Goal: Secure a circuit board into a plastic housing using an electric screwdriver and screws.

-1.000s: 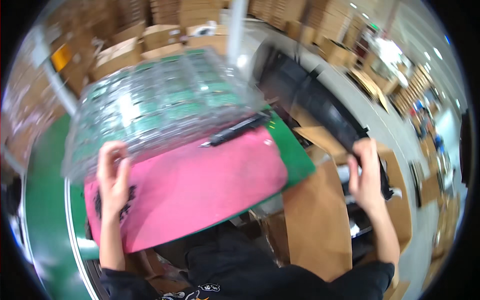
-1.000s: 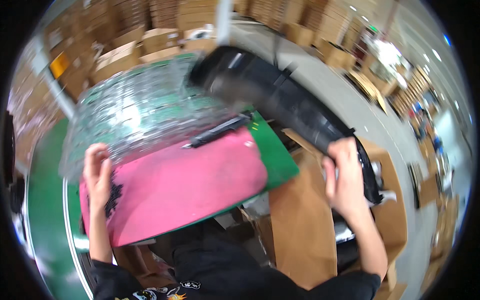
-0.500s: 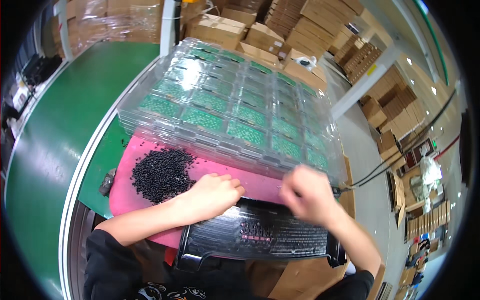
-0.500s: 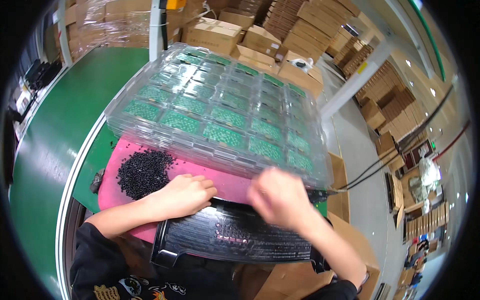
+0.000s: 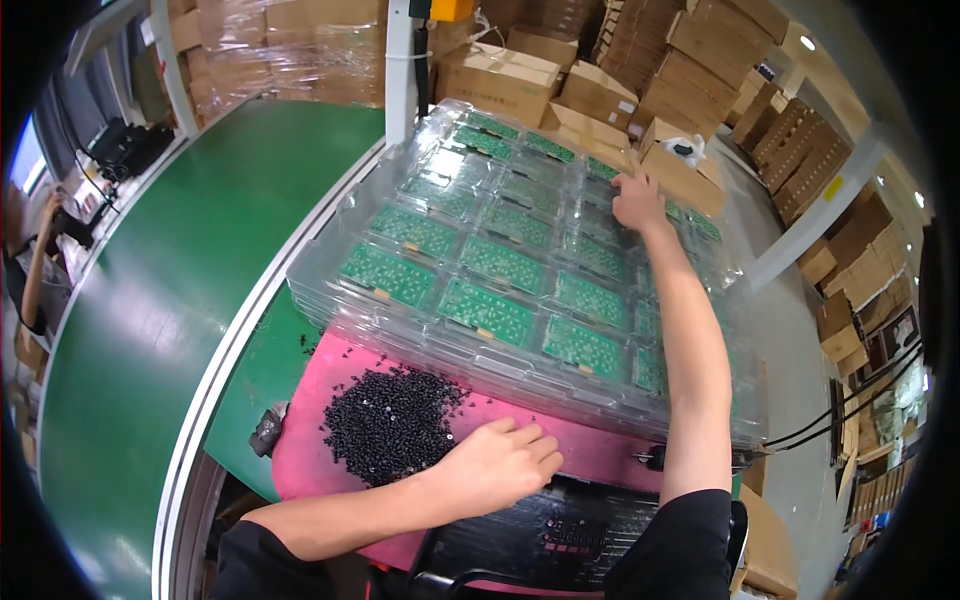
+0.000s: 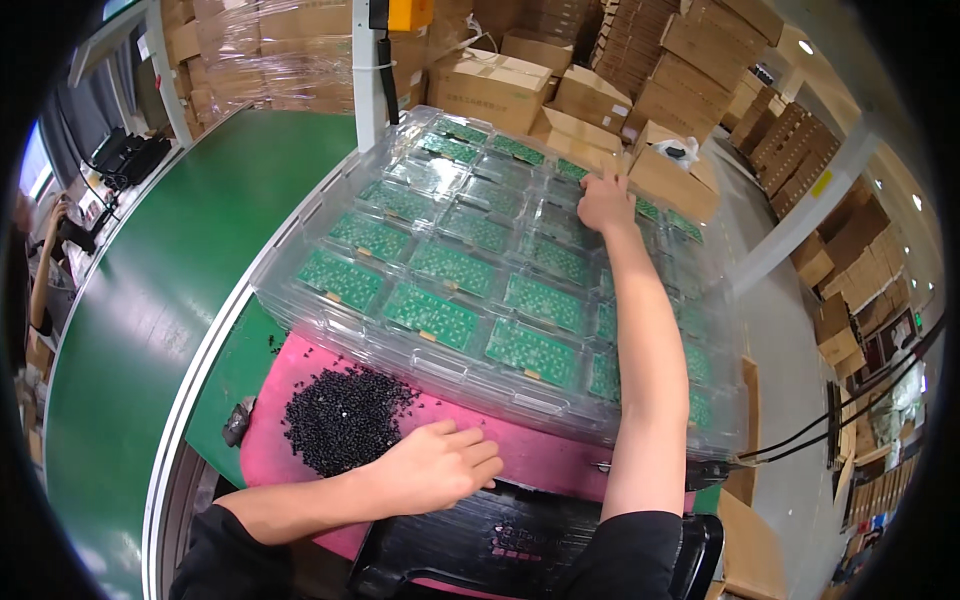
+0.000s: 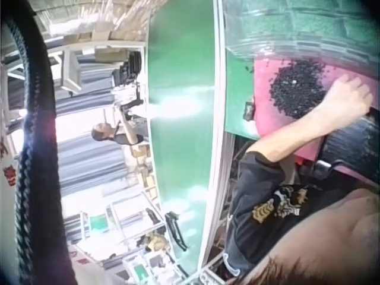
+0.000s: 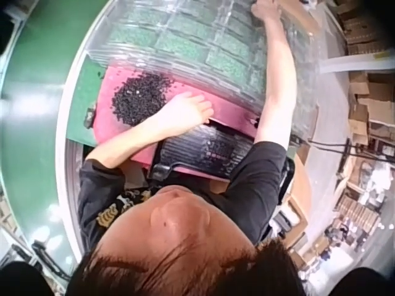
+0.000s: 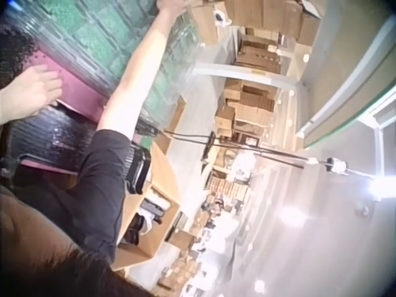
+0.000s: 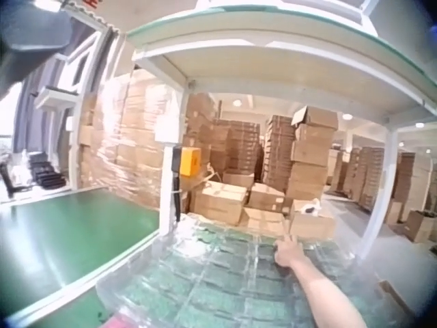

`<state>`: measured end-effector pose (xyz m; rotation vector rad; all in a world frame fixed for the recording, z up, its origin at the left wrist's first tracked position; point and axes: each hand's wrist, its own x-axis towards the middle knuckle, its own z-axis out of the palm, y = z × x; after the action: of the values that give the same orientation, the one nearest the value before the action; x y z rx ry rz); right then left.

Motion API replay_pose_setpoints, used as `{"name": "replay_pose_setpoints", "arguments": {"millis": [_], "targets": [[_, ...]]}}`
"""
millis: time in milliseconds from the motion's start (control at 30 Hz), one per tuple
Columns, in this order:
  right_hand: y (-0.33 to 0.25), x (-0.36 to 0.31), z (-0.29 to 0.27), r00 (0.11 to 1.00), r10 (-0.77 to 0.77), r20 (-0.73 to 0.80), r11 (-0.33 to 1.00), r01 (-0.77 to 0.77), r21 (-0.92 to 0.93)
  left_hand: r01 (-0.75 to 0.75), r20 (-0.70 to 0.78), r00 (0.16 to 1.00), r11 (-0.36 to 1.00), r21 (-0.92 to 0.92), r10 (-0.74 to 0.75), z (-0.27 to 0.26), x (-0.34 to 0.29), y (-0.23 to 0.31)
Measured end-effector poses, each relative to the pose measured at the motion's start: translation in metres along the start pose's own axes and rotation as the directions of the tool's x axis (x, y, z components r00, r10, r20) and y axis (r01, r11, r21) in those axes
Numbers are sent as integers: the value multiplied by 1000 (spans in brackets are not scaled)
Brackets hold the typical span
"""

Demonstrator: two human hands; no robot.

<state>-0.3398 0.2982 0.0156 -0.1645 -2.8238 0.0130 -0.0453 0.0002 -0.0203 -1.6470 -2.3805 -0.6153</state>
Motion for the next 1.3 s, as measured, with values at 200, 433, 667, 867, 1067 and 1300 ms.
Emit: {"name": "replay_pose_setpoints", "arguments": {"millis": [200, 433, 667, 867, 1067, 1300], "targets": [[0, -12, -11, 991, -133, -20, 988, 131, -80, 1, 7, 1000, 1000, -25, -1, -1, -1, 2], [-16, -130, -109, 755, -463, -465, 861, 508, -31, -3, -4, 1000, 1000, -5, 3, -9, -12, 9], [-33, -312, -179, 850, -430, -304, 656, 526, 542, 70, -544, 837, 997, -18, -69, -37, 2, 24], [-24, -381, -180, 863, -454, -222, 594, 479, 646, -130, -405, 911, 985, -113, 74, -32, 2, 38], [-2, -417, -187, 916, -365, -166, 757, 395, 520, -52, -302, 950, 916, -398, -77, -28, 0, 39], [15, -444, -162, 950, -252, -183, 712, 310, 630, 30, -107, 986, 777, -629, -124, -17, -4, 43]]}}
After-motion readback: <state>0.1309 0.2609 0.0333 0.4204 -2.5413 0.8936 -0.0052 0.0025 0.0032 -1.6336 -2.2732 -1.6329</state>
